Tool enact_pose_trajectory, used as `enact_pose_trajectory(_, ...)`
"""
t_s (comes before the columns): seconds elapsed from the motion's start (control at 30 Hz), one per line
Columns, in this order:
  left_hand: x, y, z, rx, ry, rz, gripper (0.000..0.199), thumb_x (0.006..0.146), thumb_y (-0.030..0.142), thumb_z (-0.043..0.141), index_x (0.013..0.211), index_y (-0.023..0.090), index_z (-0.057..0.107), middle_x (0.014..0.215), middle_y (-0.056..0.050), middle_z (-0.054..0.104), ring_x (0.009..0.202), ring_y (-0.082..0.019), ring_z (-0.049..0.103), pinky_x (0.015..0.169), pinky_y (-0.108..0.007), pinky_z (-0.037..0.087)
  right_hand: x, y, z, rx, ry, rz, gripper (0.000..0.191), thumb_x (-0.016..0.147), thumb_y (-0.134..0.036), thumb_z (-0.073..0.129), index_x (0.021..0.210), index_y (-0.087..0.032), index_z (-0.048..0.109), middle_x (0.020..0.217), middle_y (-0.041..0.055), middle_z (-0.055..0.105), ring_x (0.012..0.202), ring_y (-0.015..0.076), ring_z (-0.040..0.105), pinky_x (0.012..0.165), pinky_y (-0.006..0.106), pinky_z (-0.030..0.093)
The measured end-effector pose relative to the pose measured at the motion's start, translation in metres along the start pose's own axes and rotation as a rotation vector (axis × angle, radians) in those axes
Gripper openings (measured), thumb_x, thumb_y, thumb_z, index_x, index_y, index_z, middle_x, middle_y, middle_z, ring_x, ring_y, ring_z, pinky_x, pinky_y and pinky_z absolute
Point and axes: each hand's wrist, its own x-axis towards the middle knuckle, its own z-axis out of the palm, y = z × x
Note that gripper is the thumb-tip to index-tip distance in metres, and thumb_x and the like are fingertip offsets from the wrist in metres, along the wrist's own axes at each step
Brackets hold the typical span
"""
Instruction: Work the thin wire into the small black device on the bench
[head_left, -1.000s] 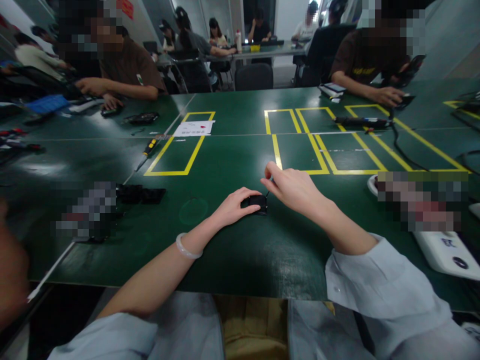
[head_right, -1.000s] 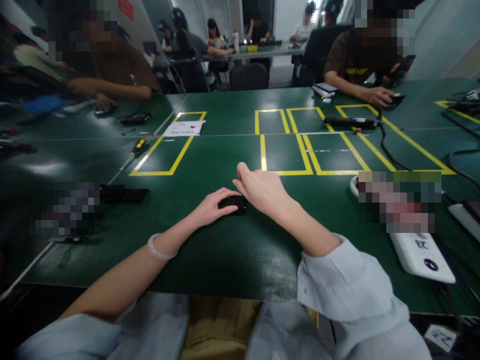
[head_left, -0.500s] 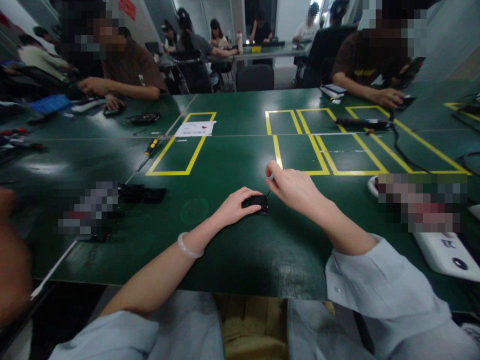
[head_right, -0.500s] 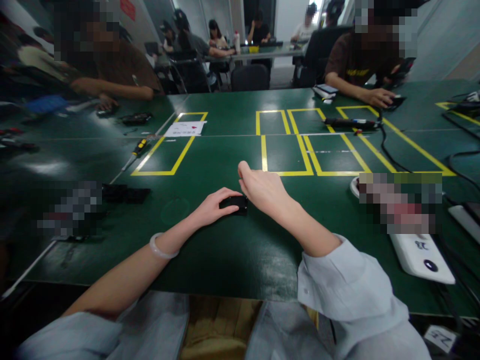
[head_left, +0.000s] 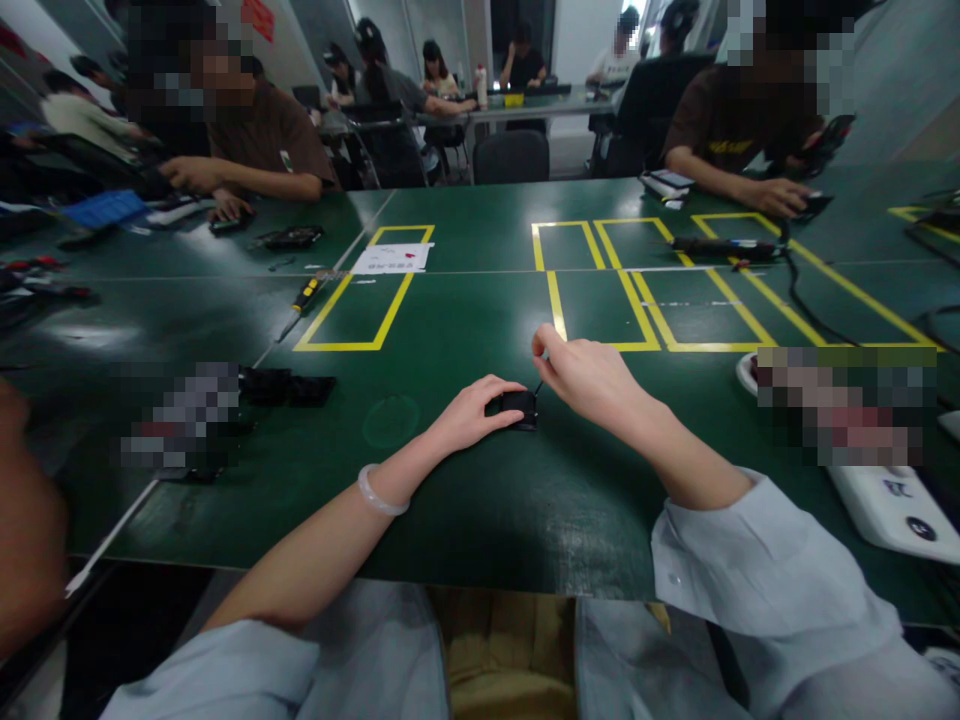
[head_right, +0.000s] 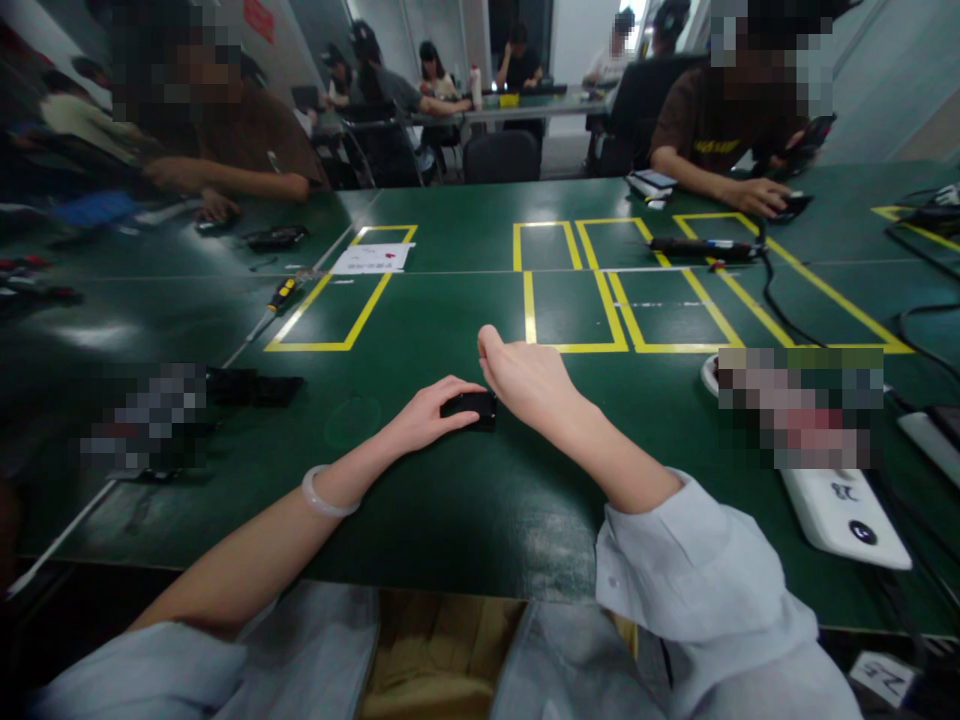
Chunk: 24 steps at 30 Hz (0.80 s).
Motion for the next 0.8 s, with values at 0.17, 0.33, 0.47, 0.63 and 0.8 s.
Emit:
enact_pose_trajectory(0.17, -0.0002, -0.001, 0.0005, 0.007, -0.002, -0.002, 0.039, 0.09, 0.045, 0.055, 0.121, 0.024, 0.059, 0.106, -0.005, 0.059, 0.101, -0.021, 0.058, 0.092, -0.034, 0.044, -0.0005, -0.0005, 0.0009, 0.037, 0.021, -0.008, 0.027, 0.096, -0.035, 0.031, 0.111, -0.02, 0.047, 0.083, 0.005, 0.07, 0.069, 0.0201, 0.064, 0.052, 0.027, 0.021)
enact_pose_trajectory(0.33, 0.0001, 0.0, 0.0001, -0.006, -0.009, -0.007, 0.039, 0.09, 0.046, 0.054, 0.122, 0.024, 0.058, 0.109, -0.005, 0.059, 0.102, -0.022, 0.057, 0.094, -0.035, 0.044, 0.0006, -0.0013, 0.0019, 0.031, -0.006, -0.007, 0.027, 0.097, -0.036, 0.03, 0.11, -0.021, 0.048, 0.083, 0.0052, 0.07, 0.071, 0.0203, 0.064, 0.053, 0.027, 0.022)
enact_pose_trajectory(0.47, 0.0002, -0.0005, 0.0006, 0.001, 0.004, -0.003, 0.039, 0.089, 0.047, 0.055, 0.121, 0.024, 0.059, 0.107, -0.005, 0.06, 0.101, -0.021, 0.058, 0.092, -0.034, 0.044, -0.0003, -0.0026, 0.0005, 0.04, 0.004, -0.004, 0.026, 0.095, -0.031, 0.03, 0.112, -0.02, 0.046, 0.083, 0.0056, 0.07, 0.069, 0.0194, 0.063, 0.052, 0.027, 0.021)
enact_pose_trajectory(0.63, 0.0001, -0.001, 0.0002, -0.004, 0.006, 0.002, 0.039, 0.089, 0.046, 0.056, 0.121, 0.024, 0.058, 0.11, -0.004, 0.059, 0.102, -0.02, 0.058, 0.093, -0.033, 0.043, -0.0008, -0.0022, 0.0008, 0.071, 0.033, -0.018, 0.027, 0.095, -0.035, 0.03, 0.111, -0.02, 0.046, 0.083, 0.0049, 0.07, 0.069, 0.0196, 0.063, 0.052, 0.027, 0.021)
enact_pose_trajectory(0.8, 0.0003, -0.0001, -0.0006, -0.001, -0.01, -0.004, 0.039, 0.09, 0.046, 0.055, 0.122, 0.024, 0.058, 0.109, -0.005, 0.06, 0.102, -0.021, 0.058, 0.092, -0.034, 0.044, 0.0006, -0.0015, 0.0021, 0.032, -0.005, -0.002, 0.029, 0.097, -0.037, 0.029, 0.11, -0.02, 0.048, 0.08, 0.0052, 0.069, 0.068, 0.02, 0.063, 0.053, 0.027, 0.021)
